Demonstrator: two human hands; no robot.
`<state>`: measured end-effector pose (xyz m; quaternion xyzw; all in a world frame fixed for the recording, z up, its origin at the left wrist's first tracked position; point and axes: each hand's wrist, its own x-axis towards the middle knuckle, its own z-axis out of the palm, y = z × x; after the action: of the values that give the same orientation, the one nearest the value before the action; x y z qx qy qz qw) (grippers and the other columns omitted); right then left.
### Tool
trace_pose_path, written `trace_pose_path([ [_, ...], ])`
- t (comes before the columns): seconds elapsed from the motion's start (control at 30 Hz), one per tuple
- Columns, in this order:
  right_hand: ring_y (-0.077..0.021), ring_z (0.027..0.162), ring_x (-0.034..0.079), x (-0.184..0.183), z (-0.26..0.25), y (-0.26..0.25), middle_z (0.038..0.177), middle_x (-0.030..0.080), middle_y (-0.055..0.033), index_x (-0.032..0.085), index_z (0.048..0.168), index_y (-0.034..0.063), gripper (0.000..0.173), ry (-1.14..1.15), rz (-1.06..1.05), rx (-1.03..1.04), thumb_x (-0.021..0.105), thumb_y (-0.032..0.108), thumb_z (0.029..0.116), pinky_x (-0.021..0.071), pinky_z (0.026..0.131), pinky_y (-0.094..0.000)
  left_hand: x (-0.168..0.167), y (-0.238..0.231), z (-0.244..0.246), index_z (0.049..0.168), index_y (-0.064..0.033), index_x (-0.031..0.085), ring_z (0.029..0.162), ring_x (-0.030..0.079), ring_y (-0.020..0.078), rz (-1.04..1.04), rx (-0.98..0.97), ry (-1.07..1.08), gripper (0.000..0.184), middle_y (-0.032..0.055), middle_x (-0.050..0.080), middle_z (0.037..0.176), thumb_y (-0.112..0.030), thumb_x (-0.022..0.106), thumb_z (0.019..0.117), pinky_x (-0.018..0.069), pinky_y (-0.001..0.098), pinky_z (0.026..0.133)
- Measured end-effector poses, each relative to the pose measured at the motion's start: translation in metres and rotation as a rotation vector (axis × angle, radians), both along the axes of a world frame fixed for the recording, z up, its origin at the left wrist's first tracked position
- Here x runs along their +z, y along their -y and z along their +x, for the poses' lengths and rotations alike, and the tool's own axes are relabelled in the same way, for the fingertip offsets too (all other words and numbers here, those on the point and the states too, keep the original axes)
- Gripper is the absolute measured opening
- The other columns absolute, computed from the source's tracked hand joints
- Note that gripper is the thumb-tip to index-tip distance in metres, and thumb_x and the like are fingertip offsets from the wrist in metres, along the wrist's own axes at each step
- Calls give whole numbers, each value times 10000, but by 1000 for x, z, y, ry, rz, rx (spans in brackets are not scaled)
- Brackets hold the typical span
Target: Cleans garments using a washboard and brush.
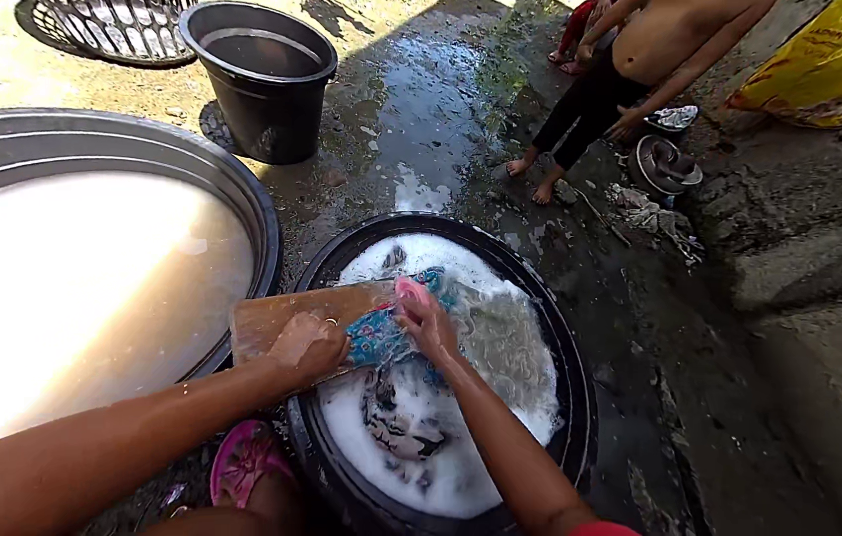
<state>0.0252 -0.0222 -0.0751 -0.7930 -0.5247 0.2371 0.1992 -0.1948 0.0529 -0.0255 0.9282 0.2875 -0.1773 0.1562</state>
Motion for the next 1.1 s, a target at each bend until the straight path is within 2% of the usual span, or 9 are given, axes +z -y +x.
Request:
trace_pose_path([
  [0.1,-414,1330,540,-22,48,-3,1515,473,-274,582,1457,114,490,24,-75,-210,648,293,1006,446,1088,-534,0,1,1,1080,131,632,1208,591,528,-4,-6,-39,494,344,659,1145,-260,331,1117,471,630,938],
  [0.2,-417,1249,610,0,-16,17,1464,516,-309,682,1344,76,432,-99,162,-18,714,210,935,507,1026,-517,13,0,8,1124,127,619,1252,563,520,-39,15,-115,484,340,644,1192,-269,340,1121,452,625,967],
  [0.27,-426,1256,606,6,-45,30,1464,520,-309,696,1325,70,429,-162,182,121,728,221,926,506,1022,-537,13,0,8,1136,121,627,1243,573,513,-63,28,-109,473,331,652,1189,-265,355,1118,452,626,969],
  [0.33,-424,1243,608,-5,-15,19,1464,523,-293,662,1370,79,440,-102,91,27,694,237,960,502,1017,-543,10,-1,5,1152,109,650,1236,585,503,-68,29,-82,466,320,664,1187,-260,368,1119,455,626,982],
  [0.43,-413,1327,545,-19,42,-4,1524,468,-271,573,1463,105,490,-6,-100,-185,642,290,1015,444,1086,-522,2,-1,3,1052,136,634,1201,589,538,-38,5,-25,456,348,661,1132,-232,370,1105,458,643,940],
  [0.6,-413,1252,610,13,-50,26,1458,531,-293,678,1349,73,444,-168,118,92,725,219,933,508,1024,-524,8,-2,4,1042,135,637,1198,593,533,-31,-7,-22,456,342,667,1123,-244,389,1101,466,635,922],
  [0.8,-404,1306,566,-21,41,0,1469,534,-257,577,1459,97,491,-23,-109,-199,649,282,1009,444,1085,-538,7,0,5,1064,128,633,1233,570,534,-50,-6,-48,458,342,657,1153,-246,372,1107,458,637,942],
  [0.97,-386,1218,629,15,-53,33,1422,569,-268,670,1364,93,441,-187,63,68,717,224,946,512,1010,-520,16,0,9,1085,128,623,1257,556,525,-69,21,-98,470,338,646,1189,-259,358,1115,456,629,949],
  [1.1,-401,1247,609,-17,14,19,1407,588,-257,593,1444,96,482,-55,-101,-154,661,271,1001,469,1053,-542,11,1,13,1115,123,623,1270,548,529,-74,31,-123,479,342,638,1212,-270,349,1120,454,633,966],
])
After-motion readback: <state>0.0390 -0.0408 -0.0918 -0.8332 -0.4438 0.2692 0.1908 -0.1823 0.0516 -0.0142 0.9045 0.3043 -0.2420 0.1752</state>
